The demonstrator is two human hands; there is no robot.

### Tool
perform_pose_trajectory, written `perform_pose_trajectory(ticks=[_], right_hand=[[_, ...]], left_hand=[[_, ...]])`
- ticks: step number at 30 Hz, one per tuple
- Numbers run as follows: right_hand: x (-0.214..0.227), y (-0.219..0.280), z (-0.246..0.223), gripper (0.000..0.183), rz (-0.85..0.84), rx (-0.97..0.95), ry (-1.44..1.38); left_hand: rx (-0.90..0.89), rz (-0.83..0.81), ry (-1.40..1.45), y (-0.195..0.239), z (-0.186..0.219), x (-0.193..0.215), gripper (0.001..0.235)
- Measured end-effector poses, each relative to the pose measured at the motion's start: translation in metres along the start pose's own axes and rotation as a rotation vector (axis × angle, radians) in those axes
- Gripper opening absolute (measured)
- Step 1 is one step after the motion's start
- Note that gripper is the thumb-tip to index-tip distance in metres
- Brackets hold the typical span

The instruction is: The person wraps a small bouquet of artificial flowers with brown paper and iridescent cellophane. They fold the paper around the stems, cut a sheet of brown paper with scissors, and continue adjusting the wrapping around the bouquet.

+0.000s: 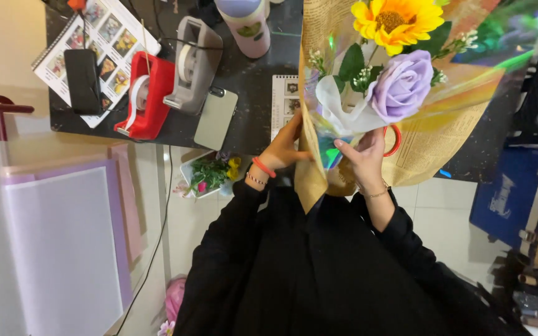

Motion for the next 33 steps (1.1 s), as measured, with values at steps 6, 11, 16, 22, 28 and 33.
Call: perform_pose_trajectory(ticks=[6,11,16,22,28,33], right_hand=[[-0.004,-0.007,-0.017,0.09,-0.005,0.039,-0.11],[0.005,-0.01,-0.008,0.065,-0.014,-0.157,-0.137],[-0.011,-0.01,-0.027,0.049,-0.006,-0.237,-0.03],[0.007,-0.011,0.061,0.046,0.026,-0.41,0.117],[0.019,-0.004,0.104,0.059,0.093,-0.48,0.237],[0.022,0.001,0.091,0.061,0.079,-0.423,0.313]], left_hand=[[-0.097,0.019,-0.236,-0.002,0.04,-0.029,0.125],[0.026,0.012,0.142,-0.003,-0.072,-0.009,0.106],[0.173,0.105,0.398,0.005,-0.087,0.008,0.085],[0.469,0.298,0.82,0.035,-0.105,0.044,0.074],[0.472,0.542,-0.013,0.038,-0.147,0.095,0.038],[0.418,0.745,-0.997,0.043,-0.133,0.114,0.04]])
Point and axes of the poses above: each hand's wrist, its own y-axis away from the middle knuckle, its own x-axis out of the back of the hand, z = x × y, the point moved 3 cm from there along -y, towards the middle knuckle, and after that the axes turned 11 degrees about z, right-handed, at the moved point
